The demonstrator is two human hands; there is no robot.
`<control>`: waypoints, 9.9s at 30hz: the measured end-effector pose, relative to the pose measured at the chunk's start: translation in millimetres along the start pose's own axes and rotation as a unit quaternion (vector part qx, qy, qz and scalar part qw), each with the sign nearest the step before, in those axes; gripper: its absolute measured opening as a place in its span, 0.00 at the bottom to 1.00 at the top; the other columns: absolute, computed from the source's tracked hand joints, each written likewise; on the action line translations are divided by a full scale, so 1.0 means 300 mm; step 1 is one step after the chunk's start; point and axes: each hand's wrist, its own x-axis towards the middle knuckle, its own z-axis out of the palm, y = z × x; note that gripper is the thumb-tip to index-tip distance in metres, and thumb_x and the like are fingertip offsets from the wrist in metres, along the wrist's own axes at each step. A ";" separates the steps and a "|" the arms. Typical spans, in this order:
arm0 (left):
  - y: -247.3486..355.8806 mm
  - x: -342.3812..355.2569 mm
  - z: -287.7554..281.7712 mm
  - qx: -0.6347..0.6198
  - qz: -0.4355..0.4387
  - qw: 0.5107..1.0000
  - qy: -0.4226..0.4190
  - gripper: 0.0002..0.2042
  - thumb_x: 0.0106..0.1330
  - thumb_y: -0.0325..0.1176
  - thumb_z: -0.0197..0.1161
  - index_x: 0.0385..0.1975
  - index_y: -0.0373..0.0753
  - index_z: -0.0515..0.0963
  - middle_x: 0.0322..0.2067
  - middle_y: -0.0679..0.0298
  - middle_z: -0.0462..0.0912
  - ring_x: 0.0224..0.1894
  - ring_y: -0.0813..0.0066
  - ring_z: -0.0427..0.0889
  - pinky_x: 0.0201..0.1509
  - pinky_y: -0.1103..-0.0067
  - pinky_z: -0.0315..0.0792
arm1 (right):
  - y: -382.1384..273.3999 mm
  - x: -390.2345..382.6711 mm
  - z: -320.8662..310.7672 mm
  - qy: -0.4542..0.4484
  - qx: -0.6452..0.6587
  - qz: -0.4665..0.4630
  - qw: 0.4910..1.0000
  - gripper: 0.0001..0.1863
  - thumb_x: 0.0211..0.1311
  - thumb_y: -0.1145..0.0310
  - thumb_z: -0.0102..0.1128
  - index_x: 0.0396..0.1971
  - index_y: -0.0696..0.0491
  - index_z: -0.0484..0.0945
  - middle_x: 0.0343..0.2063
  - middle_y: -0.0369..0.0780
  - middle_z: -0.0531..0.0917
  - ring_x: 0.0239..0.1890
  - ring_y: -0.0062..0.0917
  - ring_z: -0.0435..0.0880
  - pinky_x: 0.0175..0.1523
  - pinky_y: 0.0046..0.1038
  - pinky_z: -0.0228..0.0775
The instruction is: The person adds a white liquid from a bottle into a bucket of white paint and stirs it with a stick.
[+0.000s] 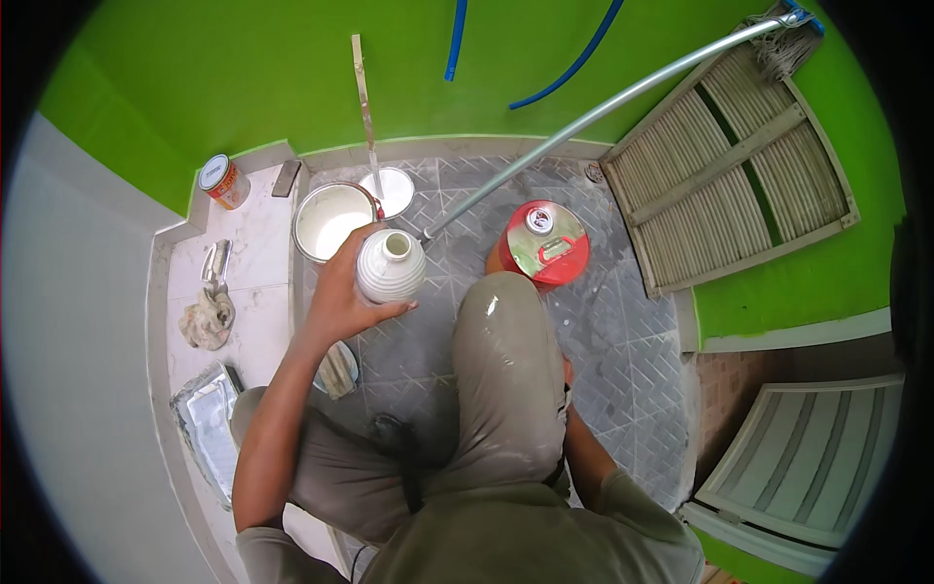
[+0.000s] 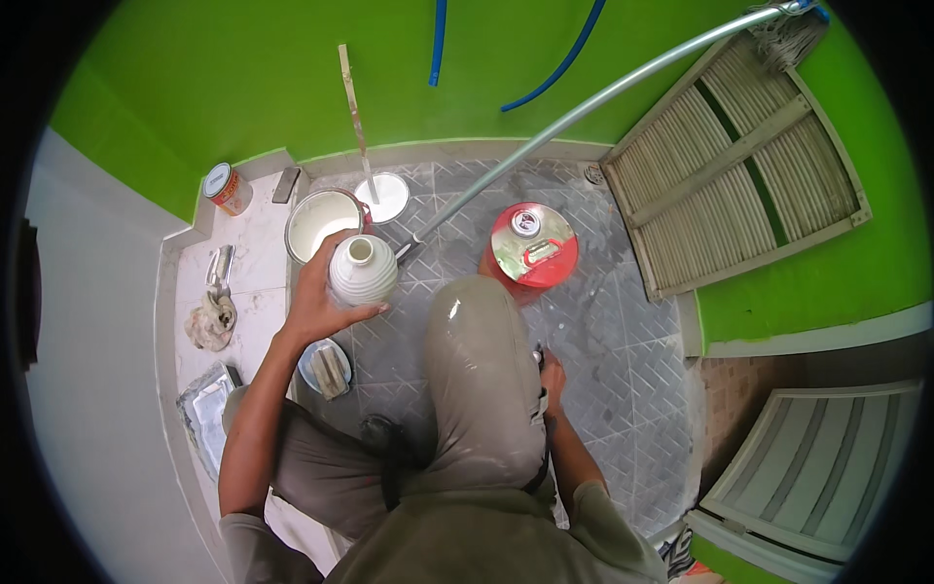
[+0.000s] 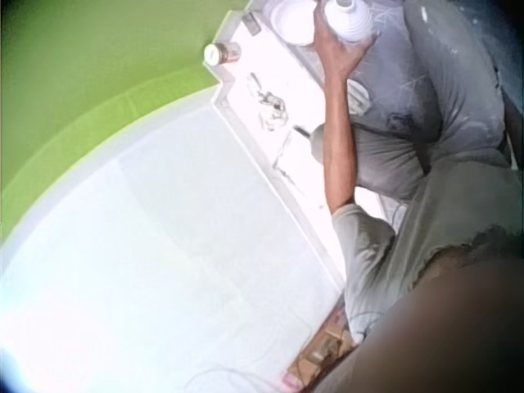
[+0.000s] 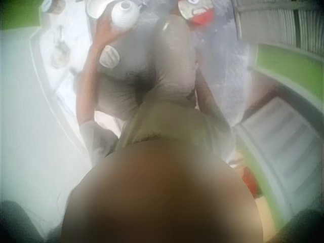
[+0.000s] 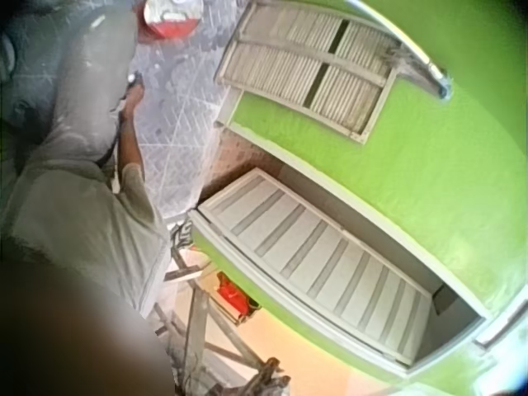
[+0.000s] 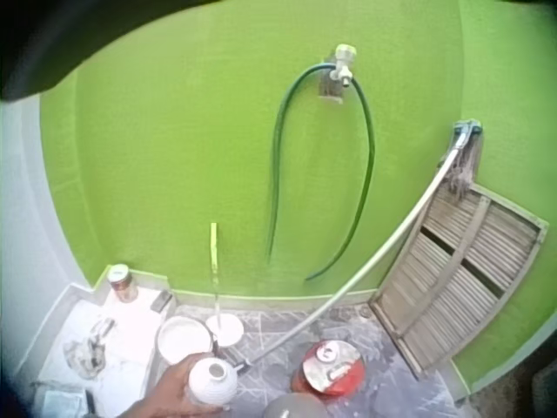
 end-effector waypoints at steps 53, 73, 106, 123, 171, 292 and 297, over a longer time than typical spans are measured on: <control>-0.365 -0.140 0.507 0.126 -0.160 0.978 -0.040 0.52 0.39 0.38 0.85 0.73 0.45 0.69 0.59 0.52 0.78 0.67 0.51 0.76 0.74 0.61 0.66 | -0.980 0.814 -0.556 -0.388 -0.345 -0.334 0.787 0.26 0.54 0.48 0.77 0.17 0.56 0.80 0.16 0.44 0.78 0.26 0.32 0.79 0.34 0.39 0.68; -0.367 -0.173 0.490 0.185 -0.171 0.968 -0.016 0.51 0.39 0.36 0.84 0.72 0.48 0.70 0.61 0.52 0.78 0.65 0.52 0.77 0.71 0.62 0.67 | -1.244 0.579 -0.428 -0.313 -0.489 -0.453 0.676 0.35 0.54 0.34 0.75 0.31 0.59 0.87 0.38 0.52 0.90 0.44 0.49 0.90 0.48 0.47 0.82; -0.448 -0.260 0.431 0.210 -0.217 0.953 -0.011 0.51 0.40 0.35 0.81 0.74 0.49 0.70 0.60 0.54 0.78 0.66 0.53 0.77 0.71 0.63 0.67 | -1.415 0.490 -0.210 -0.318 -0.516 -0.500 0.619 0.33 0.50 0.35 0.79 0.35 0.55 0.89 0.37 0.50 0.91 0.45 0.47 0.91 0.50 0.47 0.83; -0.434 -0.250 0.427 0.204 -0.215 0.955 -0.011 0.50 0.42 0.35 0.82 0.74 0.48 0.69 0.64 0.50 0.77 0.69 0.51 0.75 0.74 0.61 0.65 | -1.431 0.478 -0.222 -0.313 -0.537 -0.484 0.616 0.34 0.50 0.37 0.80 0.41 0.55 0.90 0.41 0.48 0.92 0.49 0.45 0.91 0.53 0.45 0.82; -0.328 -0.040 0.624 0.054 -0.123 0.991 -0.023 0.55 0.39 0.39 0.88 0.75 0.47 0.67 0.66 0.52 0.76 0.71 0.48 0.73 0.76 0.56 0.65 | -1.020 0.693 -0.550 -0.339 -0.415 -0.396 0.745 0.38 0.58 0.26 0.67 0.29 0.54 0.87 0.34 0.49 0.89 0.39 0.48 0.89 0.44 0.47 0.80; 0.004 0.013 -0.082 0.080 0.061 0.974 0.205 0.47 0.38 0.43 0.83 0.66 0.37 0.75 0.56 0.51 0.83 0.58 0.50 0.82 0.63 0.60 0.78 | -1.735 0.226 -0.605 -0.007 -0.061 -0.522 0.851 0.26 0.73 0.53 0.64 0.19 0.59 0.78 0.18 0.54 0.79 0.22 0.53 0.81 0.31 0.48 0.69; 0.010 0.005 -0.053 0.114 0.041 0.967 0.223 0.46 0.38 0.40 0.81 0.66 0.35 0.74 0.56 0.49 0.81 0.58 0.48 0.82 0.62 0.60 0.78 | -1.735 0.221 -0.596 -0.022 -0.046 -0.469 0.882 0.27 0.74 0.52 0.63 0.20 0.60 0.78 0.18 0.54 0.79 0.21 0.52 0.80 0.31 0.47 0.69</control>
